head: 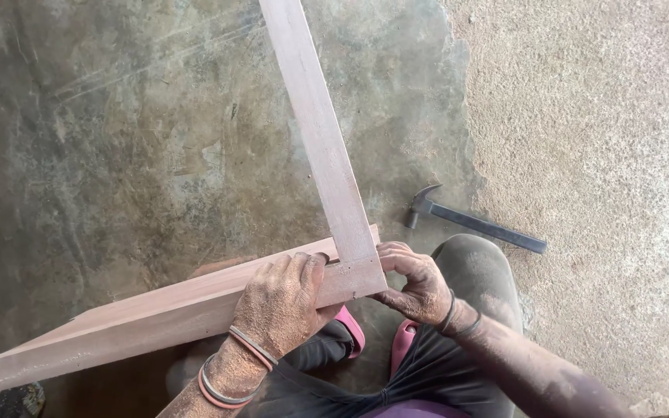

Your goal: The person sits on the workshop floor assembling a wooden furniture frame. They hammer nails into the corner joints, use pincers to pull out bent nails, reposition and flip the frame, and press the joints together to check the fit.

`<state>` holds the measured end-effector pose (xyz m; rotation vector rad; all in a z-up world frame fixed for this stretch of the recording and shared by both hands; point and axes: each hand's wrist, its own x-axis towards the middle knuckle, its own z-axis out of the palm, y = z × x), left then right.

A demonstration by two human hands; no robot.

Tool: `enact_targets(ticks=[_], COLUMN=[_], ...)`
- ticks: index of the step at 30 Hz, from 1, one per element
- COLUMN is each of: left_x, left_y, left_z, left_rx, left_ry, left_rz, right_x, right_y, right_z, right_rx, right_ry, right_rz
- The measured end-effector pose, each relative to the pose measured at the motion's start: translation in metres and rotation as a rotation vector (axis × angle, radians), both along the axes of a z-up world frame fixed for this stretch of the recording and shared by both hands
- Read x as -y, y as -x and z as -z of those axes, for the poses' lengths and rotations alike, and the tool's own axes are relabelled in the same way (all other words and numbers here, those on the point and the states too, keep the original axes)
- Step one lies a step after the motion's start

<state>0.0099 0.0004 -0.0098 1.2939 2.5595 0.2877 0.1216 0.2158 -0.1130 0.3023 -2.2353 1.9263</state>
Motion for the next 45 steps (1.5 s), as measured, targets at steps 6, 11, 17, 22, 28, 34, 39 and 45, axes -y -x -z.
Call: enact_targets(ticks=[6, 11, 17, 22, 28, 34, 39, 45], left_x=[0.002, 0.000, 0.002, 0.003, 0.000, 0.001, 0.004, 0.005], left_y=[-0.003, -0.003, -0.006, -0.006, -0.004, -0.004, -0.003, -0.005], left_z=[0.004, 0.000, 0.002, -0.001, -0.005, -0.004, -0.002, 0.005], left_rx=[-0.040, -0.009, -0.023, 0.009, 0.017, 0.046, 0.031, 0.145], left_ry=[0.033, 0.065, 0.047, 0.039, 0.075, 0.081, 0.065, 0.153], left_rz=[0.028, 0.009, 0.017, 0.011, 0.022, 0.025, 0.048, 0.012], right_x=[0.014, 0.015, 0.017, 0.016, -0.012, -0.116, -0.184, -0.190], right_y=[-0.010, -0.013, -0.014, -0.015, -0.003, 0.008, -0.006, -0.078], right_z=[0.009, 0.017, 0.012, 0.014, 0.008, 0.028, 0.128, 0.268], right_rx=[0.156, 0.131, 0.137, 0.126, 0.195, 0.352, 0.905, 1.174], right_ry=[0.277, 0.270, 0.294, 0.346, 0.304, 0.224, -0.299, -0.824], right_rz=[0.069, 0.076, 0.071, 0.057, 0.005, 0.083, 0.554, 0.399])
